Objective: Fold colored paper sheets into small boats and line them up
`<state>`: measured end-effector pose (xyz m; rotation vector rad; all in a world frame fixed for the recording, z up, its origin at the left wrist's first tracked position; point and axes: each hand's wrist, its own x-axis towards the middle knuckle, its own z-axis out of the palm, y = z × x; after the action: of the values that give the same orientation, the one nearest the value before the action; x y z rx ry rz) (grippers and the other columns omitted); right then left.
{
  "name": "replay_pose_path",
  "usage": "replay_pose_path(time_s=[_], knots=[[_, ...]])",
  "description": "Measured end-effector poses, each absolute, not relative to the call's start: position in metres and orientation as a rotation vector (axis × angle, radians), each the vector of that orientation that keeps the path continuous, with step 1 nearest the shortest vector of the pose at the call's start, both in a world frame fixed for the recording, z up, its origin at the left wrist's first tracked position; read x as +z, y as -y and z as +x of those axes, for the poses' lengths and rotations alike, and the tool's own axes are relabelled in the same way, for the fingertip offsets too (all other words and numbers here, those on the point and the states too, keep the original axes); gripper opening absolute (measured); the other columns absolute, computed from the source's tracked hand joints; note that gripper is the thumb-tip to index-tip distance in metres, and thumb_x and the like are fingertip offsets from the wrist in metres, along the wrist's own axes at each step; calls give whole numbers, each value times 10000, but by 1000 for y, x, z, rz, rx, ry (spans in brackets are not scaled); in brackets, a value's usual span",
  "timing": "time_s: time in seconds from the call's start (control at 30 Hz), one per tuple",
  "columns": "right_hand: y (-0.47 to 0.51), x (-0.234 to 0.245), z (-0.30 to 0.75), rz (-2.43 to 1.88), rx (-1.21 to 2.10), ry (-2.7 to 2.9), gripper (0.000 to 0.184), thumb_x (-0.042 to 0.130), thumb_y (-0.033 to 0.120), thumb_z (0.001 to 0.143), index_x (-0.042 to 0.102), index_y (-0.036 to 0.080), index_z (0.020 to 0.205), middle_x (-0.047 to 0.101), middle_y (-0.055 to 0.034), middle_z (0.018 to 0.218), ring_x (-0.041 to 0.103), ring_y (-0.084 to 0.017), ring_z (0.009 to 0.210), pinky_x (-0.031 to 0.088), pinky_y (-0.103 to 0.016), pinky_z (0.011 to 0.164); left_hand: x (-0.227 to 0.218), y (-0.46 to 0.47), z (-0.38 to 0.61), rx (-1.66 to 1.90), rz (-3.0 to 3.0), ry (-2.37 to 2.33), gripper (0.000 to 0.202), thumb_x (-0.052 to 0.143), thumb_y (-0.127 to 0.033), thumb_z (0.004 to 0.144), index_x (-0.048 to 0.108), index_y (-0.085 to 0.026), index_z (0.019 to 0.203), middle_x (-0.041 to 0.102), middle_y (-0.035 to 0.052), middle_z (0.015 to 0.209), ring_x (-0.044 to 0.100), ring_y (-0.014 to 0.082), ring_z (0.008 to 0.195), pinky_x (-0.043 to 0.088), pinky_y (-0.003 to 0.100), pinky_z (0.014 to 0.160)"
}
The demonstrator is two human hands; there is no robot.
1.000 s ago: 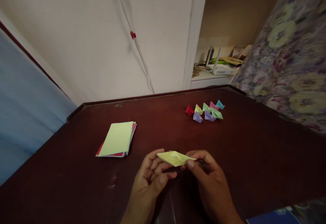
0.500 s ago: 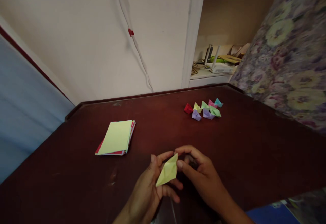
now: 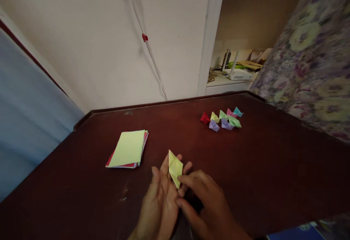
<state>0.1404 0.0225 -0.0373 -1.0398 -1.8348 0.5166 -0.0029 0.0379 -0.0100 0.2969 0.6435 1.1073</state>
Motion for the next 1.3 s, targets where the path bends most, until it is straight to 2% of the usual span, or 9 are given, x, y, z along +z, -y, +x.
replay_pose_path(time_s=[0.17, 0.37, 0.63, 0.73, 0.83, 0.97, 1.07, 1.17, 1.3], knots=[[-28, -39, 131, -1101, 202, 1830, 288, 611, 138, 878, 585, 244, 1144, 690, -70, 895, 649, -245, 766, 535, -385, 680, -18, -37, -3, 1111, 301, -664, 568, 400, -641, 963, 586, -328, 1399, 539, 43, 1516, 421, 290, 1432, 299, 447, 1179], [-31, -35, 131, -1097, 141, 1796, 228, 543, 70, 882, 592, 222, 1045, 697, -75, 851, 657, -241, 743, 546, -383, 676, -23, -38, -1, 1113, 276, -576, 571, 385, -611, 977, 569, -306, 1422, 547, 70, 1503, 426, 304, 1428, 315, 474, 1180], [-30, -39, 135, -1173, 432, 1639, 267, 549, 89, 911, 586, 249, 1121, 696, -53, 952, 673, -224, 869, 542, -365, 777, -11, -38, 4, 1138, 287, -573, 623, 386, -618, 980, 417, -316, 1524, 524, 88, 1520, 424, 290, 1428, 303, 464, 1186], [-30, -36, 138, -1195, 589, 1554, 283, 573, 107, 911, 595, 266, 1144, 681, -37, 989, 664, -197, 883, 531, -328, 794, -10, -39, 5, 1137, 283, -566, 635, 377, -626, 980, 406, -309, 1529, 534, 90, 1513, 424, 285, 1430, 302, 455, 1186], [-32, -28, 151, -1191, 700, 1522, 235, 588, 127, 909, 636, 276, 1085, 672, -16, 961, 654, -178, 861, 518, -297, 767, -9, -40, 3, 1138, 269, -569, 673, 361, -653, 971, 406, -277, 1527, 535, 101, 1512, 464, 299, 1401, 332, 455, 1166], [-41, -16, 177, -1227, 762, 1441, 135, 613, 221, 918, 672, 256, 1034, 673, -25, 943, 642, -190, 865, 509, -299, 743, -8, -40, -1, 1057, 321, -623, 723, 298, -648, 986, 404, -175, 1523, 595, 170, 1434, 606, 335, 1246, 431, 455, 1056], [-49, -11, 193, -1204, 956, 1423, 227, 628, 262, 916, 667, 253, 1140, 707, -52, 1060, 645, -205, 935, 516, -326, 802, -7, -40, -3, 960, 391, -663, 746, 254, -628, 1002, 366, -116, 1533, 673, 214, 1298, 702, 316, 1034, 512, 421, 882], [-58, -9, 200, -1127, 1168, 1470, 329, 636, 256, 914, 648, 264, 1243, 717, -58, 1151, 634, -203, 976, 508, -345, 860, -8, -39, -4, 890, 435, -701, 775, 221, -630, 1002, 297, -94, 1556, 712, 225, 1187, 724, 288, 886, 531, 378, 742], [-67, -9, 204, -898, 1418, 1611, 306, 624, 261, 933, 683, 253, 1234, 696, -57, 1132, 634, -180, 923, 514, -335, 841, -13, -39, -4, 817, 493, -685, 802, 192, -632, 999, 247, -67, 1566, 711, 230, 1115, 722, 291, 837, 544, 362, 650]])
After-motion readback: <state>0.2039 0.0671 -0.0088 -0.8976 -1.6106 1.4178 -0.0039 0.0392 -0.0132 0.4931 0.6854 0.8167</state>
